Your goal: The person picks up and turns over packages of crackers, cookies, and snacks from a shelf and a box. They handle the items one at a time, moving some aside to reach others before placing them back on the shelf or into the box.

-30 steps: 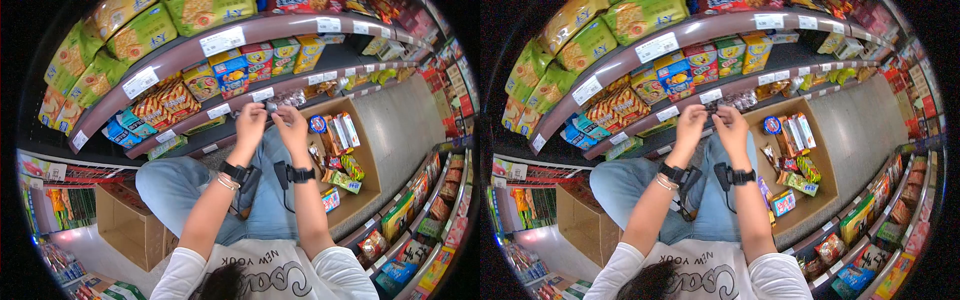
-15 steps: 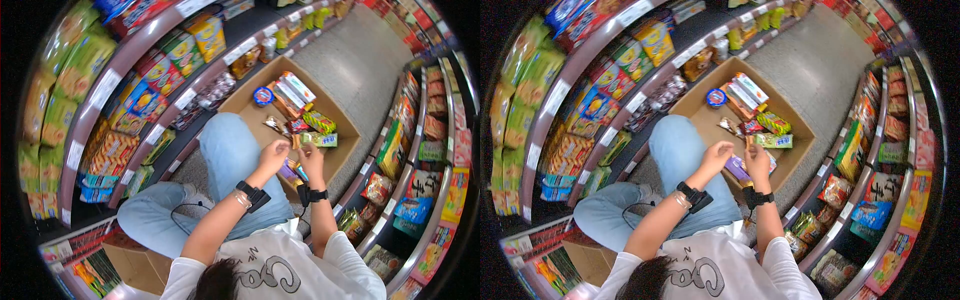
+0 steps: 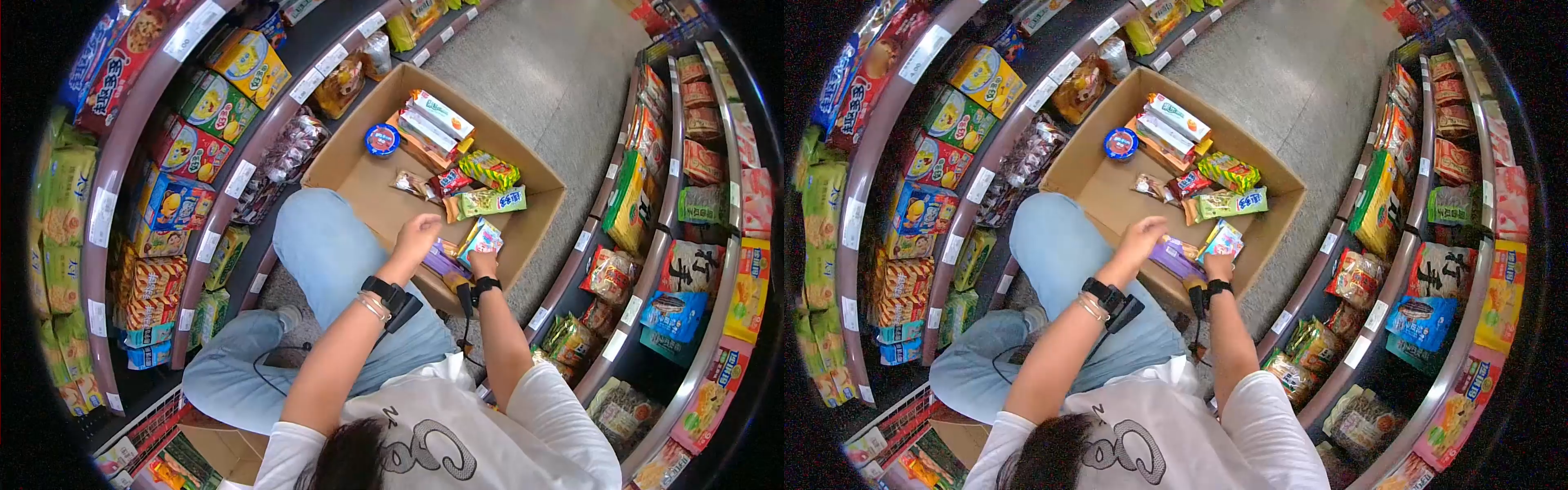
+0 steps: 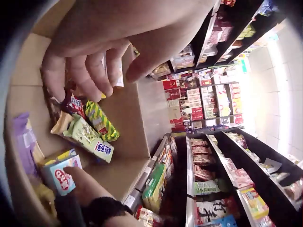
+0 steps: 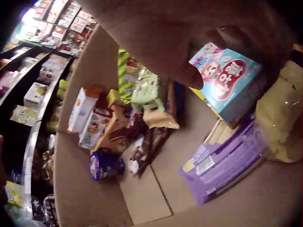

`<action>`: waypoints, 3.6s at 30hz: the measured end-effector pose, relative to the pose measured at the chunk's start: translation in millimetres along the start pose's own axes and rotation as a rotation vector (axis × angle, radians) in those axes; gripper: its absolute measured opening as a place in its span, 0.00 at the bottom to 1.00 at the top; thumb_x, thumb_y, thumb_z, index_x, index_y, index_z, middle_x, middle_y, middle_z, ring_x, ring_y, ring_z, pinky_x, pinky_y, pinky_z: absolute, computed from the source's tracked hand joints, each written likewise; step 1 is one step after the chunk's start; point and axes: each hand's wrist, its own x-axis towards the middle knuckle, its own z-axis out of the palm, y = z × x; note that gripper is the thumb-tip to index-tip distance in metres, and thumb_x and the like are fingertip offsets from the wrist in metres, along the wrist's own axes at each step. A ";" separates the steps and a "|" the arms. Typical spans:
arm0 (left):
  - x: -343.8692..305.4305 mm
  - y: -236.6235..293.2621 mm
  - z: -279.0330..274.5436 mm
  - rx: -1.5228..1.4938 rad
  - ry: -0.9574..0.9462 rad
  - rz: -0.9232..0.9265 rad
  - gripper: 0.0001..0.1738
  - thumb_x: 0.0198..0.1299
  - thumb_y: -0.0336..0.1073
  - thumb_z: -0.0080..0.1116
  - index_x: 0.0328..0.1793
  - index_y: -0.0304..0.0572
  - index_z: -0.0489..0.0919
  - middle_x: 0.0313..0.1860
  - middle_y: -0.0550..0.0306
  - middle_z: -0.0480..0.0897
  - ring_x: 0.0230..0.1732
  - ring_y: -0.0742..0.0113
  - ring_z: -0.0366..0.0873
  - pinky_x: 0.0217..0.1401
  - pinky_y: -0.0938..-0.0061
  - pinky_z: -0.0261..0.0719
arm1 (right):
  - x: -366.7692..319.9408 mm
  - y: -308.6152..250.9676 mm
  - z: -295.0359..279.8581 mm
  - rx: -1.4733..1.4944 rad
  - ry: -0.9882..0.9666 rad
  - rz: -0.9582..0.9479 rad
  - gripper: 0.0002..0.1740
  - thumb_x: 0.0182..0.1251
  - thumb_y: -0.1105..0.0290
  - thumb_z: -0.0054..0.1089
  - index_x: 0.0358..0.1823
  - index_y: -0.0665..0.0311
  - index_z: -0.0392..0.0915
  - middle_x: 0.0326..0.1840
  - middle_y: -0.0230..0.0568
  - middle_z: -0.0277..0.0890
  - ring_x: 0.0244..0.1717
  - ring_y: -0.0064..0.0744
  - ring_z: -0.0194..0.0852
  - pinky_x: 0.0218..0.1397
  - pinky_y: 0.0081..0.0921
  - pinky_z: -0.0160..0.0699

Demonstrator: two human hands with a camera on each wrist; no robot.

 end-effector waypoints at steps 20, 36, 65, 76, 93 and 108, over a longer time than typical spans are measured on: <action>4.8 16.5 -12.6 -0.135 -0.042 -0.303 0.18 0.65 0.45 0.53 0.59 0.53 0.75 0.49 0.65 0.80 0.48 0.72 0.76 0.52 0.67 0.72 | 48.2 3.7 14.6 0.117 -0.029 0.202 0.62 0.35 0.43 0.74 0.65 0.82 0.57 0.67 0.62 0.60 0.67 0.52 0.61 0.68 0.36 0.65; -49.1 75.3 -123.6 -0.471 0.070 0.110 0.21 0.66 0.42 0.55 0.62 0.45 0.73 0.57 0.58 0.76 0.53 0.64 0.74 0.59 0.66 0.72 | -141.9 -113.2 -91.9 0.295 -0.102 -1.058 0.52 0.37 0.65 0.77 0.66 0.71 0.59 0.61 0.54 0.66 0.63 0.44 0.66 0.65 0.36 0.66; -239.1 2.6 -300.8 -0.634 0.293 0.442 0.23 0.57 0.30 0.67 0.55 0.41 0.68 0.51 0.54 0.78 0.54 0.69 0.76 0.57 0.71 0.75 | -399.9 -209.1 76.2 0.548 -1.182 -0.956 0.22 0.66 0.75 0.60 0.60 0.72 0.66 0.51 0.43 0.76 0.53 0.27 0.75 0.55 0.23 0.76; -245.0 6.9 -300.7 -0.634 0.372 0.468 0.15 0.69 0.42 0.54 0.52 0.41 0.71 0.47 0.57 0.80 0.50 0.73 0.78 0.53 0.75 0.76 | -408.7 -200.7 86.1 0.512 -1.201 -1.002 0.22 0.67 0.72 0.60 0.60 0.72 0.67 0.50 0.43 0.77 0.50 0.26 0.77 0.52 0.22 0.77; -228.9 -7.0 -300.3 -0.313 0.607 0.586 0.28 0.68 0.44 0.55 0.69 0.35 0.68 0.58 0.53 0.77 0.57 0.70 0.74 0.60 0.74 0.72 | -421.2 -185.8 91.3 0.408 -1.334 -1.143 0.39 0.59 0.81 0.65 0.71 0.66 0.56 0.62 0.40 0.70 0.61 0.31 0.70 0.62 0.30 0.73; -235.8 -9.6 -308.8 -0.606 0.463 0.606 0.23 0.68 0.41 0.56 0.63 0.37 0.71 0.53 0.57 0.79 0.53 0.74 0.76 0.57 0.75 0.74 | -404.1 -180.5 102.5 0.126 -0.634 -1.521 0.38 0.60 0.76 0.66 0.71 0.65 0.59 0.69 0.48 0.66 0.66 0.34 0.67 0.60 0.33 0.72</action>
